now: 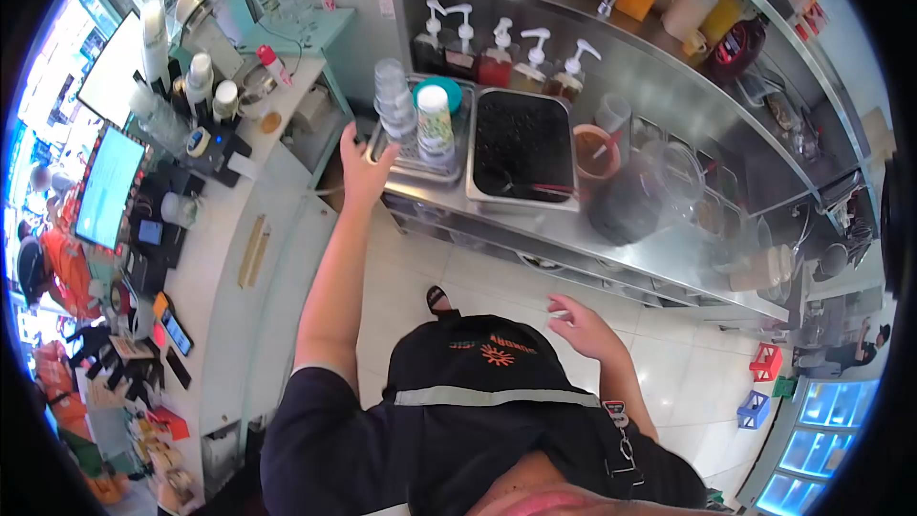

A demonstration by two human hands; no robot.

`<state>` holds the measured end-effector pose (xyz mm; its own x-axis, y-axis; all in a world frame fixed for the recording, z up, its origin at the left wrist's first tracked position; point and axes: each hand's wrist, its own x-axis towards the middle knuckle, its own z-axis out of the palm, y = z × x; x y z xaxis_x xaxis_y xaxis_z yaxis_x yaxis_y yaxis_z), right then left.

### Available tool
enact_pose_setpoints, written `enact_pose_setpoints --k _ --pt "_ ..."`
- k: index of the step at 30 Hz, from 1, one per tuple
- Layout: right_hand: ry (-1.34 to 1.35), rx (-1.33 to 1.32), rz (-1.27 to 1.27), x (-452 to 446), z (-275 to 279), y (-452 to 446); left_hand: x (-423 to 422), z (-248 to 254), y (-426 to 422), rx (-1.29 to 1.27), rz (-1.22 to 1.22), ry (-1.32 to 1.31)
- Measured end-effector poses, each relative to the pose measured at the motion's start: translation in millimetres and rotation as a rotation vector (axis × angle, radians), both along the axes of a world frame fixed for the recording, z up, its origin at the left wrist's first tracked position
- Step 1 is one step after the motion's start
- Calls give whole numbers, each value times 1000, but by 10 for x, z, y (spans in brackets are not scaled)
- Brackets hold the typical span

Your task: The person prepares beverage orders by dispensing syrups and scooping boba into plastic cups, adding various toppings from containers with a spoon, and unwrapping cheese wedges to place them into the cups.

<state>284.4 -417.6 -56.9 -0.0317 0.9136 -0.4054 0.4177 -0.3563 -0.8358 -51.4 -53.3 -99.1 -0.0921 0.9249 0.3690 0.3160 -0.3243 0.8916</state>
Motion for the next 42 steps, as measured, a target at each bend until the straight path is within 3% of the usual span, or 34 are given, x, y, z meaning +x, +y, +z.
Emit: enact_pose_setpoints --k 1,2,3,4,5,7,9,11,14,15,17,18,19,21,22,23,25,26,27,29,30,31,32,33,35,42 --pt "0 7 -13 -194 51 290 43 145 411 10 11 -14" --pt "39 45 127 -364 98 552 103 284 796 17 -9 -10" --pt "80 73 265 -503 127 749 171 347 1079 68 26 151" --pt "94 65 234 -635 194 927 198 344 1257 116 52 318" --pt "127 19 273 -734 310 1123 169 215 1468 119 10 334" --pt "173 -13 265 -824 445 1419 72 -325 2022 -245 -404 282" --pt "279 66 232 -822 513 1662 -126 -788 2262 -303 -303 -111" --pt "517 83 121 -804 479 1911 -267 -231 1722 -561 -37 -486" --pt "679 98 75 -754 560 2440 -861 -863 1745 -621 48 -878" --pt "687 135 74 -760 644 2652 -969 -879 1677 -616 60 -869" --pt "456 329 77 -815 739 3123 -1172 -799 1500 -498 -1 -1199" --pt "288 390 66 -862 813 3385 -1268 -738 1356 -489 31 -1186" --pt "117 453 55 -948 912 3630 -1214 -425 1153 -410 -35 -1267" --pt "136 625 134 -1217 872 4103 -968 194 808 -326 -141 -1372" --pt "-115 868 233 -1318 947 4265 -846 441 593 -330 -170 -1396" --pt "-87 1052 271 -1411 880 4457 -706 653 345 -316 -151 -1397" --pt "481 666 254 -1440 970 4647 -512 990 -8 -407 -351 -987" --pt "557 570 276 -1387 1058 4759 -526 1108 48 -405 -339 -989" --pt "628 474 293 -1324 1197 4878 -596 1228 137 -462 -396 -386" --pt "577 428 404 -1356 1529 4955 -967 935 304 -596 -608 -771" --pt "376 404 566 -1461 1722 4994 -1152 789 386 -684 -692 -951" --pt "172 380 719 -1594 1798 5038 -941 1234 532 -697 -882 -1235" --pt "135 479 704 -1743 1732 5109 -685 1425 531 -656 -719 -1226" --pt "-6 438 696 -1838 1903 5124 -677 1378 590 -685 -723 -1224" --pt "-63 407 686 -1967 1935 5231 -688 1298 772 -645 -773 -577" --pt "-168 300 605 -2202 2150 5383 -946 1334 1111 -687 -827 -632"
